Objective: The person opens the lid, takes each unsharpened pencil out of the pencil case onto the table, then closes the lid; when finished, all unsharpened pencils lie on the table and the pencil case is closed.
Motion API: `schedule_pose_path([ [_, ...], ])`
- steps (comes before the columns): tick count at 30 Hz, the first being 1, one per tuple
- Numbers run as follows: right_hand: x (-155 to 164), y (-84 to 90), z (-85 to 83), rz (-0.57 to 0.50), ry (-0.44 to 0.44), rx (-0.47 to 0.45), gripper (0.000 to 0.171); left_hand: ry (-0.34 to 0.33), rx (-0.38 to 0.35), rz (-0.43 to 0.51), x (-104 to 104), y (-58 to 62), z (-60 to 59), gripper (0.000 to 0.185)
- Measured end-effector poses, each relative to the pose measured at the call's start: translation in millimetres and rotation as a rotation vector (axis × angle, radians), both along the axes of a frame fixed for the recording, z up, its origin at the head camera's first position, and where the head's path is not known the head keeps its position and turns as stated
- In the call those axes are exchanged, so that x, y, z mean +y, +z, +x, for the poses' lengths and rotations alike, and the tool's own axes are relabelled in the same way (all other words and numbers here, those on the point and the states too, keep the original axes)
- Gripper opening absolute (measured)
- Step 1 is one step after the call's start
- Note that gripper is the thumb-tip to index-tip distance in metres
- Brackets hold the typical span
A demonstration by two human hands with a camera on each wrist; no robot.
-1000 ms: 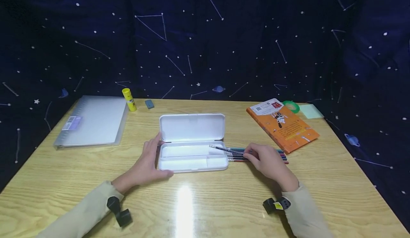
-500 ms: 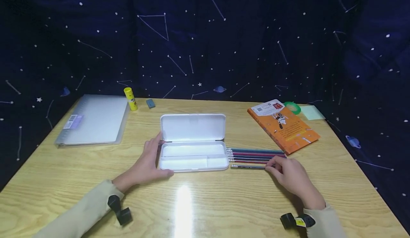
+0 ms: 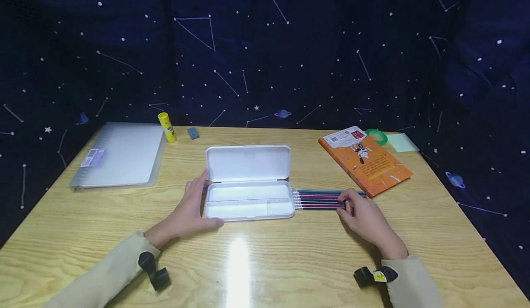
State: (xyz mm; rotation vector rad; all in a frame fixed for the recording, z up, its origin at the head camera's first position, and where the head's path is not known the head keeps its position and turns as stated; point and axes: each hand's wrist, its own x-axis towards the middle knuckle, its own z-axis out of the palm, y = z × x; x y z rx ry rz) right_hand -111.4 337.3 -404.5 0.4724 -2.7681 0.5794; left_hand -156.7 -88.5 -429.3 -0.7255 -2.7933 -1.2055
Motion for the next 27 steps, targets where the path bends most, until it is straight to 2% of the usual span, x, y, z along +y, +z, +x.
schedule_pose_path([
  [6, -14, -0.1, -10.5, -0.014, 0.099, 0.002, 0.028, 0.001, 0.007, 0.001, 0, 1.0, 0.3, 0.127],
  [12, -34, 2.9, -22.7, -0.054, 0.103, 0.004, 0.021, -0.004, 0.011, 0.008, 1, 2.3, 0.3, 0.127],
  [18, -69, 5.5, -41.2, -0.088, 0.165, 0.015, 0.012, 0.002, 0.012, 0.007, 0, 1.8, 0.1, 0.127],
  [24, -108, 6.6, -52.5, -0.048, 0.252, 0.067, 0.009, 0.000, 0.015, 0.007, -1, 0.5, -0.2, 0.127],
  [27, -123, 6.1, -54.4, -0.032, 0.290, 0.053, 0.010, 0.000, 0.009, 0.009, -1, -0.1, -0.6, 0.127],
])
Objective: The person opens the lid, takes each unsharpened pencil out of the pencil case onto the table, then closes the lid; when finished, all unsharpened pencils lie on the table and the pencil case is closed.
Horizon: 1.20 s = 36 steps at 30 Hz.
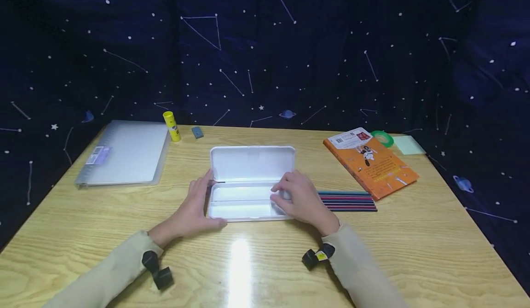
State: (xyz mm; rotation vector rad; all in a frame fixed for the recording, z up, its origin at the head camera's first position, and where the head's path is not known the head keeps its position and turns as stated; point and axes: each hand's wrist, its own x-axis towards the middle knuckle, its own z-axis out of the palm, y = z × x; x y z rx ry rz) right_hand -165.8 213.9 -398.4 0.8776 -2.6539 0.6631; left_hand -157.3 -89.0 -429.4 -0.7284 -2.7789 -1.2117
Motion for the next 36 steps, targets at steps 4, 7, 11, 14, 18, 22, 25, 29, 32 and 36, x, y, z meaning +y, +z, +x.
schedule_pose_path([
  [4, -14, -1.9, -0.1, 0.041, 0.040, -0.058, 0.012, -0.003, -0.008, 0.002, 0, -0.3, -0.2, 0.127],
  [7, -21, -2.8, -0.7, 0.059, 0.064, -0.082, 0.011, -0.003, -0.009, 0.000, -1, -0.2, -0.3, 0.127],
  [11, -28, -1.4, -1.3, 0.082, 0.067, -0.099, 0.006, 0.002, 0.003, 0.003, -2, -0.1, 0.0, 0.128],
  [14, -32, -0.6, -1.2, 0.094, 0.049, -0.122, 0.006, 0.003, 0.009, 0.005, -1, -0.7, -0.1, 0.128],
  [18, -33, -2.9, -0.9, 0.051, 0.047, -0.171, 0.009, 0.004, 0.014, 0.002, 0, -1.1, 0.3, 0.127],
  [22, -31, -5.8, 0.5, -0.007, 0.073, -0.229, 0.012, 0.002, 0.018, 0.003, 1, -0.6, 0.7, 0.127],
  [25, -31, -5.9, 1.7, -0.026, 0.080, -0.254, 0.015, -0.002, 0.019, 0.005, 1, -0.5, 0.8, 0.127],
  [29, -32, -5.1, 1.9, -0.034, 0.105, -0.266, 0.012, -0.001, 0.011, 0.003, 0, -1.2, 0.9, 0.127],
  [32, -31, -5.6, 1.1, -0.055, 0.127, -0.269, 0.010, 0.000, 0.010, -0.001, 0, -1.8, 0.9, 0.127],
  [36, -31, -7.9, 0.0, -0.103, 0.117, -0.290, 0.009, -0.001, 0.014, -0.001, -1, -2.0, 0.3, 0.127],
])
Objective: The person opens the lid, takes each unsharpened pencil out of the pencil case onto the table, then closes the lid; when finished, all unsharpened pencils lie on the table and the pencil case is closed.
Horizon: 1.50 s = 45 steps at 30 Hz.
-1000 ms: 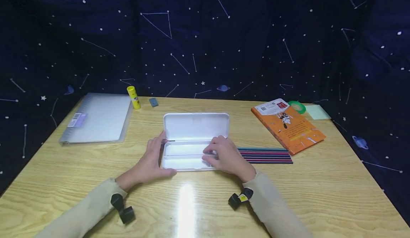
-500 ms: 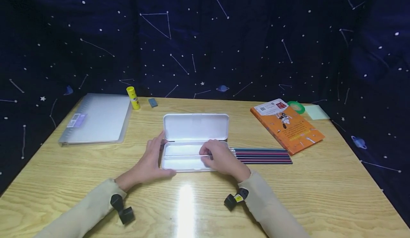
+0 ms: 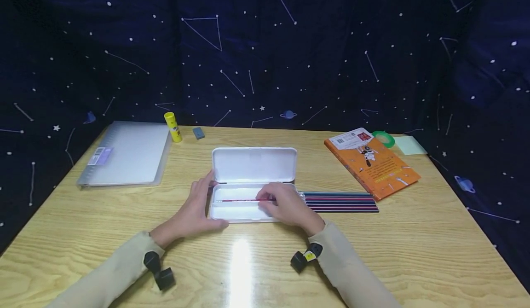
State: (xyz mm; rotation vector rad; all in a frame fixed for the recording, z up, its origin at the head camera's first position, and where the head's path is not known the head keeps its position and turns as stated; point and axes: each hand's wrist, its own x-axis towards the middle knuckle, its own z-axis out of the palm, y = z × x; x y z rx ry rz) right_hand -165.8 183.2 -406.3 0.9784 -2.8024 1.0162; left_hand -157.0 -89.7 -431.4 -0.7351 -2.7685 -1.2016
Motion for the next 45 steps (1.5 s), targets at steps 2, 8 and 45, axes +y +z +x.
schedule_pose_path([
  [2, 0, -1.7, 0.0, -0.030, -0.017, -0.018, 0.010, -0.002, 0.001, 0.000, 0, 0.0, 0.1, 0.127],
  [8, 1, -2.1, 2.7, -0.129, -0.044, 0.068, 0.011, -0.007, -0.007, -0.002, -2, -0.6, 0.8, 0.127],
  [45, 166, -5.3, 66.7, 0.012, -0.366, 0.222, 0.033, -0.007, -0.001, -0.003, -1, 0.2, -0.5, 0.127],
])
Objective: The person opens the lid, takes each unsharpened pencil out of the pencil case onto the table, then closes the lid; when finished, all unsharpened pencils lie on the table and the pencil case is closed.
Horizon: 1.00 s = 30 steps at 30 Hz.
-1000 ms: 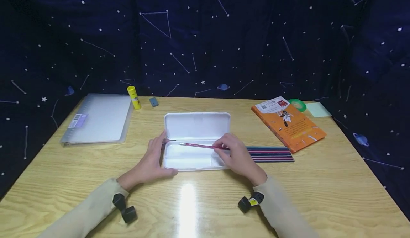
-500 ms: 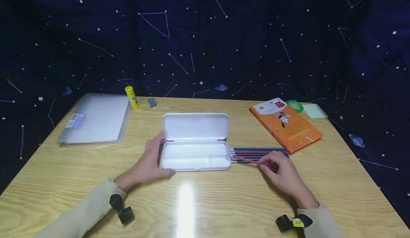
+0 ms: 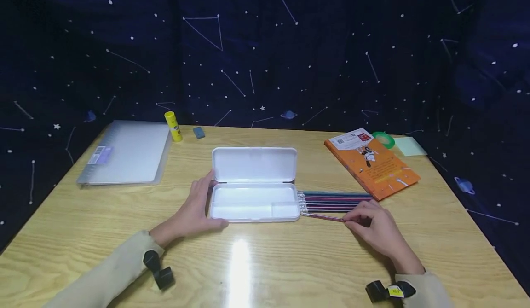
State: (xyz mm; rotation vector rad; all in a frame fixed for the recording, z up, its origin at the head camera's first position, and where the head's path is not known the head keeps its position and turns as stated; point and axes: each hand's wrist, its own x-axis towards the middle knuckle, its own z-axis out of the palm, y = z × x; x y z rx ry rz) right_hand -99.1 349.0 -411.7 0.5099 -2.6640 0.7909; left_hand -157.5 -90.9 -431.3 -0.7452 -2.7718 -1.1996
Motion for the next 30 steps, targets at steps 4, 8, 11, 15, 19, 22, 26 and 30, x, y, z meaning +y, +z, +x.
schedule_pose_path([
  [4, -5, -0.7, -9.6, 0.017, -0.012, 0.003, 0.030, 0.007, 0.004, 0.002, -1, -0.2, 0.0, 0.126],
  [8, -12, 2.4, -15.4, 0.061, 0.001, 0.014, 0.031, 0.005, -0.001, 0.000, 0, -0.2, 0.2, 0.126],
  [11, -21, 10.0, -18.5, 0.096, 0.052, 0.008, 0.032, 0.007, -0.010, 0.005, 1, 0.4, 0.5, 0.127],
  [15, -40, 19.4, -30.1, 0.107, 0.094, -0.049, 0.025, 0.006, -0.008, 0.006, 3, 1.5, 1.2, 0.126],
  [19, -62, 21.3, -51.5, 0.055, 0.104, -0.125, 0.019, 0.006, -0.009, 0.007, 3, 1.5, 1.4, 0.126],
  [22, -76, 19.6, -66.8, -0.019, 0.102, -0.156, 0.031, 0.007, -0.009, 0.014, 3, 0.9, 1.0, 0.126],
  [26, -90, 18.3, -82.4, -0.146, 0.089, -0.178, 0.051, 0.003, 0.002, 0.015, 3, 0.0, -0.3, 0.126],
  [30, -99, 19.8, -91.5, -0.271, 0.111, -0.256, 0.057, 0.010, -0.006, 0.029, 2, -0.8, -0.8, 0.128],
])
